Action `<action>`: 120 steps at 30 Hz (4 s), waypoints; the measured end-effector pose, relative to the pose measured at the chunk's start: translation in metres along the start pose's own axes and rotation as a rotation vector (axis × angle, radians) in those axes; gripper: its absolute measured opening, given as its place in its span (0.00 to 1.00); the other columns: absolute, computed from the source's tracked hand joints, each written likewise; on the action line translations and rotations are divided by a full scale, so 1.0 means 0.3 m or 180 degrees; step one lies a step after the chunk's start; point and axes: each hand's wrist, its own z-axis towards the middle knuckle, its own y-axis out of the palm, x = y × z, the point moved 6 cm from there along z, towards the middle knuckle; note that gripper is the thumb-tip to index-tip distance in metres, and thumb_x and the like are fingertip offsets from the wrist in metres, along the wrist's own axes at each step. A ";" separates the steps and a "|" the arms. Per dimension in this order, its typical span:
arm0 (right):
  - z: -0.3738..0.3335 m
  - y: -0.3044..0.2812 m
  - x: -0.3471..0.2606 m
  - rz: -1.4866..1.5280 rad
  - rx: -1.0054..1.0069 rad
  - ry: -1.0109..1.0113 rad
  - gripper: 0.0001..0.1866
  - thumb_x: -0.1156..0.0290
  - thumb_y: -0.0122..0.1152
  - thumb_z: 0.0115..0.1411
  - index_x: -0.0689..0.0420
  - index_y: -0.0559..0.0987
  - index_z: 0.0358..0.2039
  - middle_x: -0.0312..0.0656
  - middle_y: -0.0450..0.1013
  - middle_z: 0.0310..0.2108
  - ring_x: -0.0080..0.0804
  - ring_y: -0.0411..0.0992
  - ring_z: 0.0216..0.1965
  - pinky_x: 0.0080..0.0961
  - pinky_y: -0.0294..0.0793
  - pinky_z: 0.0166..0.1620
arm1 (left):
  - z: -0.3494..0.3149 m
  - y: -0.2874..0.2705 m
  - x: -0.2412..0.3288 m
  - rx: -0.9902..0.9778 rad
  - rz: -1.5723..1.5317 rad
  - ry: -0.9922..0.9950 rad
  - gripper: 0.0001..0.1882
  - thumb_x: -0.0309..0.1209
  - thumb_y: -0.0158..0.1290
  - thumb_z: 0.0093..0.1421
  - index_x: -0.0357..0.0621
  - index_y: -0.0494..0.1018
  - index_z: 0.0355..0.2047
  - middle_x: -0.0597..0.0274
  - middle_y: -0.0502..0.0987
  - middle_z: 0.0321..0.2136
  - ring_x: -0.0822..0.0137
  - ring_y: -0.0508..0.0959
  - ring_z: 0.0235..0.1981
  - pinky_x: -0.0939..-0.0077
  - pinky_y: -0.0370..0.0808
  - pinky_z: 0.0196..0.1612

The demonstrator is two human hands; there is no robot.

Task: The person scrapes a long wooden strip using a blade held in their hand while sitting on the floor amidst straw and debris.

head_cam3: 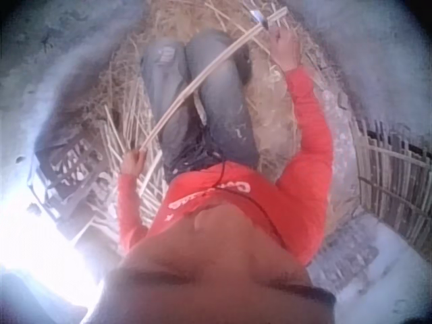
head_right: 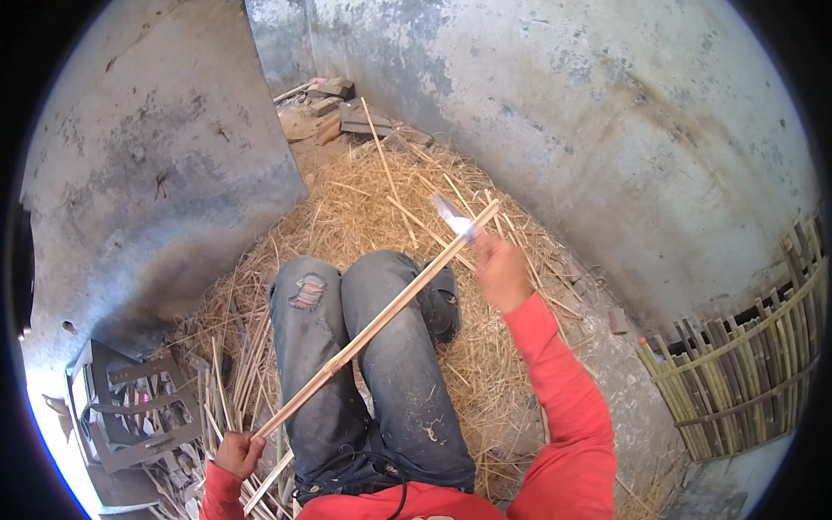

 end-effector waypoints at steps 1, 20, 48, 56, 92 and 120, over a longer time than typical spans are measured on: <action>-0.047 0.049 -0.076 -0.0020 -0.0362 -0.0001 0.25 0.56 0.47 0.75 0.62 0.83 0.31 0.50 0.66 0.13 0.36 0.67 0.13 0.40 0.62 0.20 | -0.008 0.000 0.001 0.0084 0.0081 0.0046 0.29 0.47 0.52 0.70 0.34 0.73 0.19 0.48 0.65 0.10 0.53 0.69 0.12 0.57 0.65 0.22; -0.087 0.047 -0.090 -0.0325 -0.0177 0.0350 0.26 0.58 0.42 0.77 0.60 0.85 0.35 0.48 0.67 0.10 0.35 0.64 0.10 0.37 0.63 0.15 | 0.007 0.031 0.032 -0.0722 -0.0740 -0.0403 0.28 0.47 0.51 0.71 0.38 0.72 0.19 0.67 0.68 0.12 0.74 0.65 0.16 0.69 0.64 0.22; -0.081 0.025 -0.116 -0.0785 -0.0045 0.0037 0.22 0.59 0.49 0.74 0.60 0.78 0.26 0.51 0.70 0.12 0.49 0.71 0.13 0.44 0.68 0.18 | 0.072 0.109 0.141 -0.0842 -0.1129 -0.0350 0.33 0.52 0.50 0.72 0.41 0.69 0.14 0.69 0.66 0.11 0.74 0.62 0.16 0.69 0.62 0.22; -0.078 0.047 -0.154 -0.0758 -0.0265 -0.0180 0.24 0.59 0.46 0.76 0.61 0.78 0.26 0.50 0.68 0.11 0.47 0.68 0.11 0.41 0.66 0.16 | 0.069 0.112 0.149 -0.0745 -0.1026 -0.0401 0.32 0.51 0.50 0.71 0.36 0.74 0.18 0.61 0.70 0.12 0.69 0.68 0.16 0.66 0.67 0.23; -0.292 0.128 -0.231 0.0549 -0.0787 0.0048 0.28 0.58 0.46 0.76 0.61 0.81 0.23 0.45 0.64 0.09 0.37 0.65 0.11 0.36 0.62 0.17 | 0.132 0.148 0.295 -0.0746 -0.1067 -0.0356 0.32 0.49 0.49 0.73 0.36 0.71 0.17 0.64 0.68 0.11 0.72 0.66 0.15 0.68 0.65 0.21; -0.202 0.063 -0.369 0.0816 -0.0671 -0.0637 0.13 0.70 0.77 0.52 0.56 0.88 0.39 0.38 0.75 0.27 0.27 0.75 0.24 0.24 0.74 0.29 | 0.127 0.115 0.325 -0.0277 -0.0617 -0.0080 0.32 0.49 0.50 0.72 0.31 0.74 0.20 0.44 0.64 0.11 0.51 0.63 0.12 0.58 0.65 0.21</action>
